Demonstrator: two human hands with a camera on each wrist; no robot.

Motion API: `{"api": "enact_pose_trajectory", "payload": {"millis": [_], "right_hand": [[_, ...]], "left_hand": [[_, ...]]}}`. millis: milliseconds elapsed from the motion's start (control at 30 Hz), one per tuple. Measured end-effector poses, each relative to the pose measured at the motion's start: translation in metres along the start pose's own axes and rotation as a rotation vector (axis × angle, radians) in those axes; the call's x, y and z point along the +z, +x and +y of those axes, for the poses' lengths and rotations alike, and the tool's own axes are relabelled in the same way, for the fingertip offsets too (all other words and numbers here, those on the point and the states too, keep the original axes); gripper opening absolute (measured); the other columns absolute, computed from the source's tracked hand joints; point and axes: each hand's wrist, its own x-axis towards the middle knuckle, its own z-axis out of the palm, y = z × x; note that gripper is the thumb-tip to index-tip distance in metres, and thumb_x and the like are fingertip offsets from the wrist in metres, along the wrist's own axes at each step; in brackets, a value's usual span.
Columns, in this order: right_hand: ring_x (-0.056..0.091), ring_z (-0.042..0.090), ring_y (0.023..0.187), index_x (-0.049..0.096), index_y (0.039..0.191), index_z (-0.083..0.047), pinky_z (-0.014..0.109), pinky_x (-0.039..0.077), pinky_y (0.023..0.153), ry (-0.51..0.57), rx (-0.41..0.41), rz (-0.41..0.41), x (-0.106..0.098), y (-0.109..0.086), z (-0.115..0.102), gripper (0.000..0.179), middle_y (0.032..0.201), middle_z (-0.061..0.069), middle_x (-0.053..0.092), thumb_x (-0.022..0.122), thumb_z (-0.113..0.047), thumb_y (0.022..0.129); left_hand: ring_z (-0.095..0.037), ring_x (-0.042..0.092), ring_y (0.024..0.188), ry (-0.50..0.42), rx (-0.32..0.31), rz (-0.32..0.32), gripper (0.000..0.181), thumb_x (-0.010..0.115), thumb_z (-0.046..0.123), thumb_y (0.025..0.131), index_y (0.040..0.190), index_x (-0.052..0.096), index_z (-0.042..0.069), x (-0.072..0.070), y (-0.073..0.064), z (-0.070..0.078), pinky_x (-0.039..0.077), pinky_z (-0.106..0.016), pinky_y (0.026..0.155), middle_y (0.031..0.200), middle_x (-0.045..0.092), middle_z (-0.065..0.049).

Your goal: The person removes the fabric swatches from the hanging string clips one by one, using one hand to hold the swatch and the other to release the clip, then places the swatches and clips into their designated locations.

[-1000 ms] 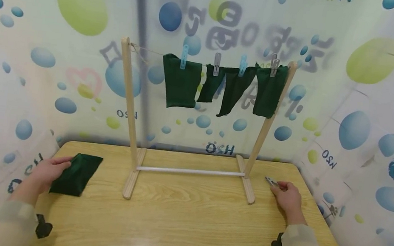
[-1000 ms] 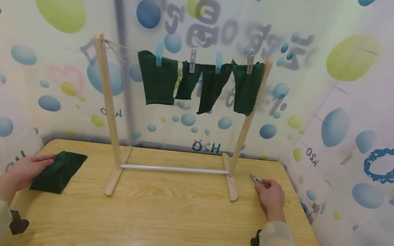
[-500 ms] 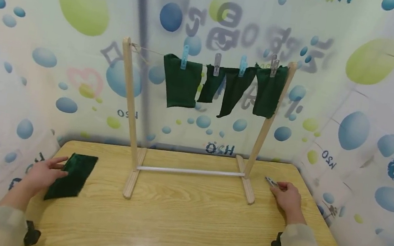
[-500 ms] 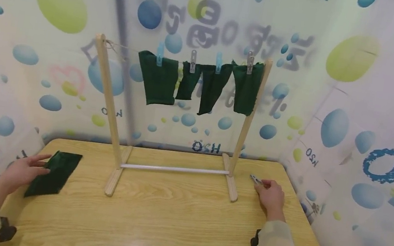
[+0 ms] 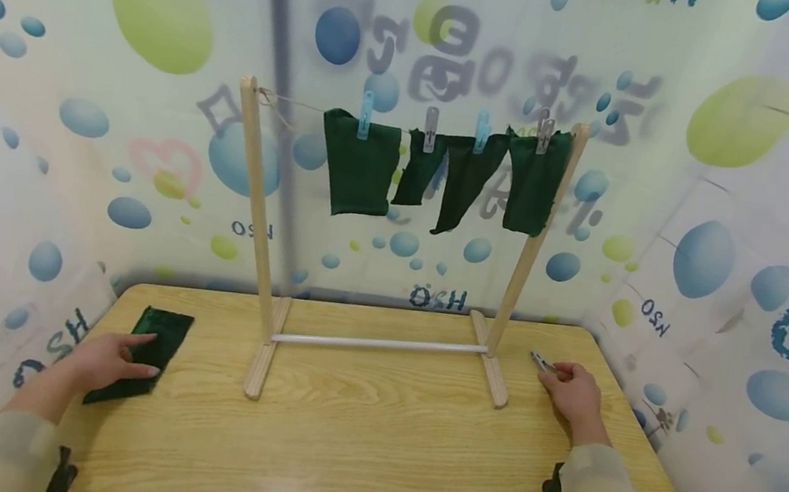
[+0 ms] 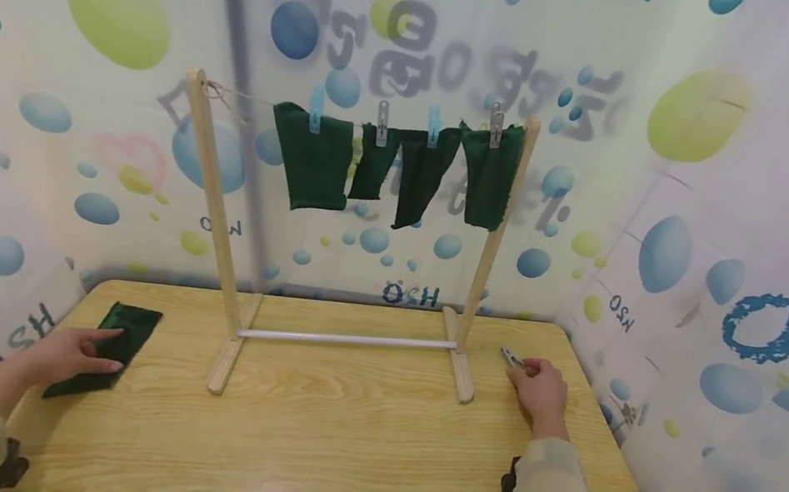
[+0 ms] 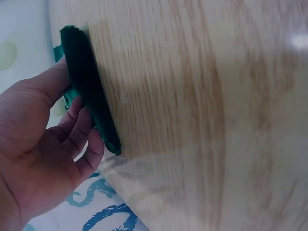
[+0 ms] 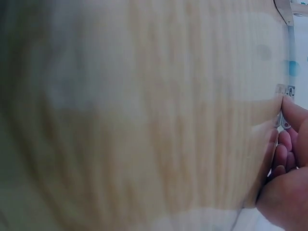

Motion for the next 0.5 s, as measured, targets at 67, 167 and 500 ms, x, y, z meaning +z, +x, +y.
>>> {"api": "enact_pose_trajectory", "payload": {"millis": [67,167,500], "right_hand": [[0.060,0.051,0.126,0.056,0.144,0.010,0.062,0.047,0.111,0.000,0.005,-0.003,-0.0008,0.0003,0.0003,0.059,0.141,0.037,0.061,0.067,-0.035,0.109],[0.059,0.051,0.126,0.056,0.145,0.010,0.062,0.047,0.110,0.005,0.013,-0.002,-0.0024,0.0009,0.0014,0.059,0.141,0.037,0.061,0.067,-0.035,0.109],[0.059,0.050,0.127,0.054,0.147,0.010,0.061,0.048,0.110,0.030,0.025,-0.040,-0.0026,0.0022,0.0037,0.061,0.144,0.037,0.059,0.066,-0.036,0.108]], "left_hand": [[-0.025,0.053,0.076,-0.011,0.006,0.009,0.101,0.084,0.052,0.096,0.162,0.039,-0.009,-0.0002,0.0017,0.0002,0.046,-0.038,0.067,0.089,0.061,-0.016],[-0.018,0.041,0.064,-0.003,0.020,0.015,0.098,0.085,0.046,0.096,0.162,0.039,-0.010,-0.0001,0.0039,0.0022,0.038,-0.034,0.061,0.072,0.047,-0.003],[-0.025,0.051,0.066,0.125,0.062,0.008,0.093,0.083,0.045,0.097,0.159,0.043,-0.012,-0.0015,-0.0006,0.0086,0.044,-0.037,0.064,0.071,0.056,-0.007]]}}
